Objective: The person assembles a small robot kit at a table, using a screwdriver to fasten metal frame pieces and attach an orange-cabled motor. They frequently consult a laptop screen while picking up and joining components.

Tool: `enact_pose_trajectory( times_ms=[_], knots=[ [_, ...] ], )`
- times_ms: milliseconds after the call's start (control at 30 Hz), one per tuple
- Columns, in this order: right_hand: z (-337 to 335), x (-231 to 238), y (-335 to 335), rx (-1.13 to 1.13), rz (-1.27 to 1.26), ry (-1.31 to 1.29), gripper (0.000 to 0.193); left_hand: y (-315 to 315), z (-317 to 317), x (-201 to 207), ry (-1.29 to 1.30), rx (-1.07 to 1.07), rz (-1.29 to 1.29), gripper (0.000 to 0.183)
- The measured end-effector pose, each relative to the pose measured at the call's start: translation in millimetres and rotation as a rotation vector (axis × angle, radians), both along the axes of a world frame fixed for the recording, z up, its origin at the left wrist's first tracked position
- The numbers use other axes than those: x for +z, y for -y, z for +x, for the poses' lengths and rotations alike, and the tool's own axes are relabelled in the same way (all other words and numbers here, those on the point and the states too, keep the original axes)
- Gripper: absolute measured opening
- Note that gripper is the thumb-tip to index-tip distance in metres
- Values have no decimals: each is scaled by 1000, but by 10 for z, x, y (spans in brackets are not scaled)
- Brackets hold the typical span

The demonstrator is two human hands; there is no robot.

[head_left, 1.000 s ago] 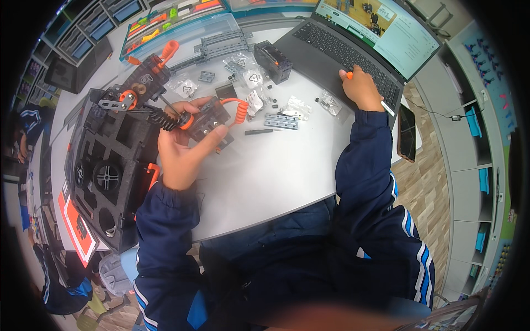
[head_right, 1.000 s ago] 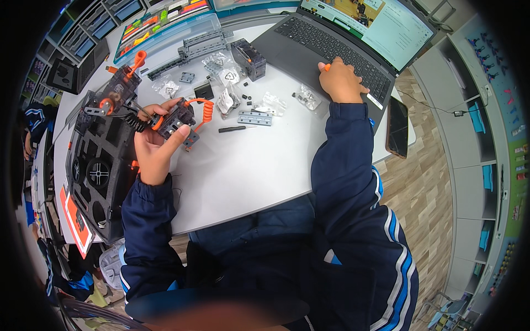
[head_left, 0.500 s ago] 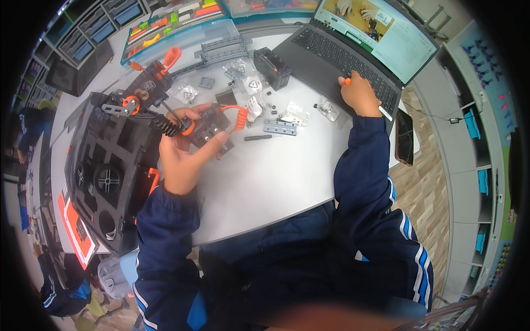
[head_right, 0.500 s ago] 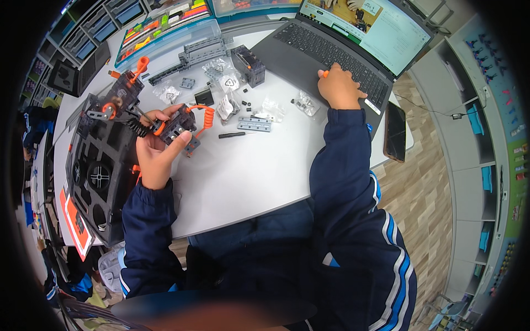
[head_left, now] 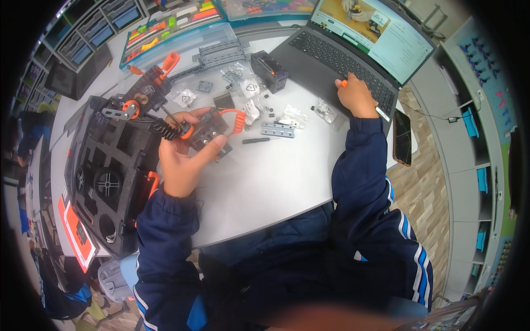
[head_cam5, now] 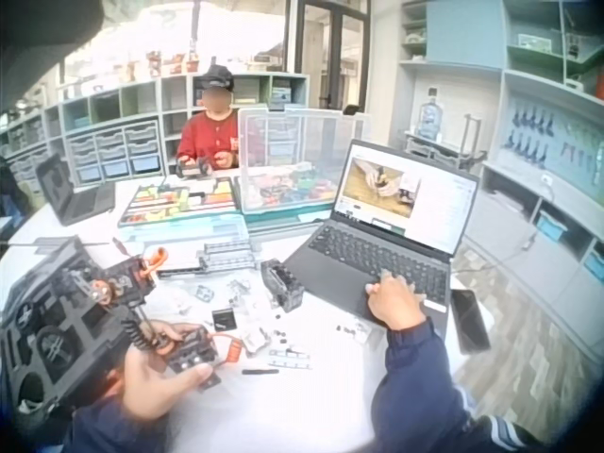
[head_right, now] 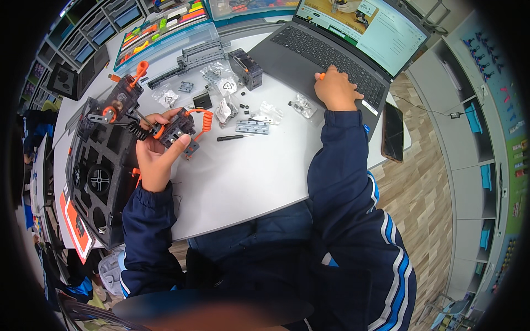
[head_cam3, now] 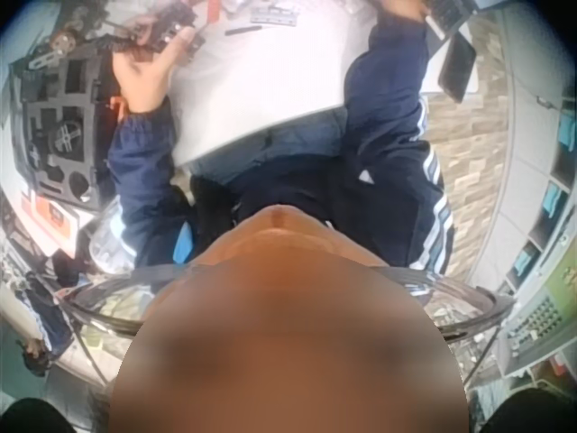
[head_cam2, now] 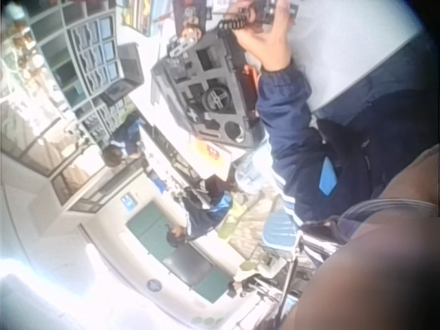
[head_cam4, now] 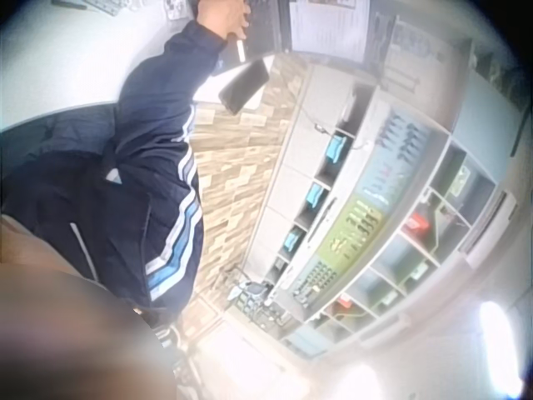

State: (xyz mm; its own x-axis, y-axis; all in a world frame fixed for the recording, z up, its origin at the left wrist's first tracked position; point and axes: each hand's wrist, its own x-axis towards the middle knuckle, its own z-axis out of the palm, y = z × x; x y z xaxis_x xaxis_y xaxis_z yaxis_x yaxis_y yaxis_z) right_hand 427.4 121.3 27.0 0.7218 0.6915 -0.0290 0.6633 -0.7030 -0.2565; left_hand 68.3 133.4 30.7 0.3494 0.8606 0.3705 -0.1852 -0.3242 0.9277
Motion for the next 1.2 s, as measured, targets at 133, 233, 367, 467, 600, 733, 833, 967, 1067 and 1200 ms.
enact_pose_trajectory(
  times_ms=[133,233,367,467,600,733,833,967,1067,1200],
  knots=[
    [3,7,0,6,-13,-2,50,7,-1,4,12,-3,-15,47],
    [-6,16,2,9,-18,-8,51,3,-2,-1,12,0,-13,47],
    [-27,31,-3,4,-54,-15,52,-3,-7,-11,1,-2,-1,46],
    [-41,28,-7,3,-86,-9,54,-8,-8,-12,4,2,11,46],
    [-62,-10,-17,-4,-126,61,62,9,-8,-4,8,8,-9,46],
    [-78,-24,-24,-4,-98,13,66,7,-2,-4,3,13,-9,47],
    [-104,-15,-22,5,-74,-22,64,-4,-6,-11,8,11,-21,47],
    [-148,-15,-16,17,-52,-16,63,-5,-9,-23,4,11,-15,47],
    [-153,-23,-10,34,-35,-14,62,-5,-7,-24,3,14,-18,47],
    [-119,-29,-15,47,-11,-32,63,0,-7,-22,5,9,-30,47]
  ],
)
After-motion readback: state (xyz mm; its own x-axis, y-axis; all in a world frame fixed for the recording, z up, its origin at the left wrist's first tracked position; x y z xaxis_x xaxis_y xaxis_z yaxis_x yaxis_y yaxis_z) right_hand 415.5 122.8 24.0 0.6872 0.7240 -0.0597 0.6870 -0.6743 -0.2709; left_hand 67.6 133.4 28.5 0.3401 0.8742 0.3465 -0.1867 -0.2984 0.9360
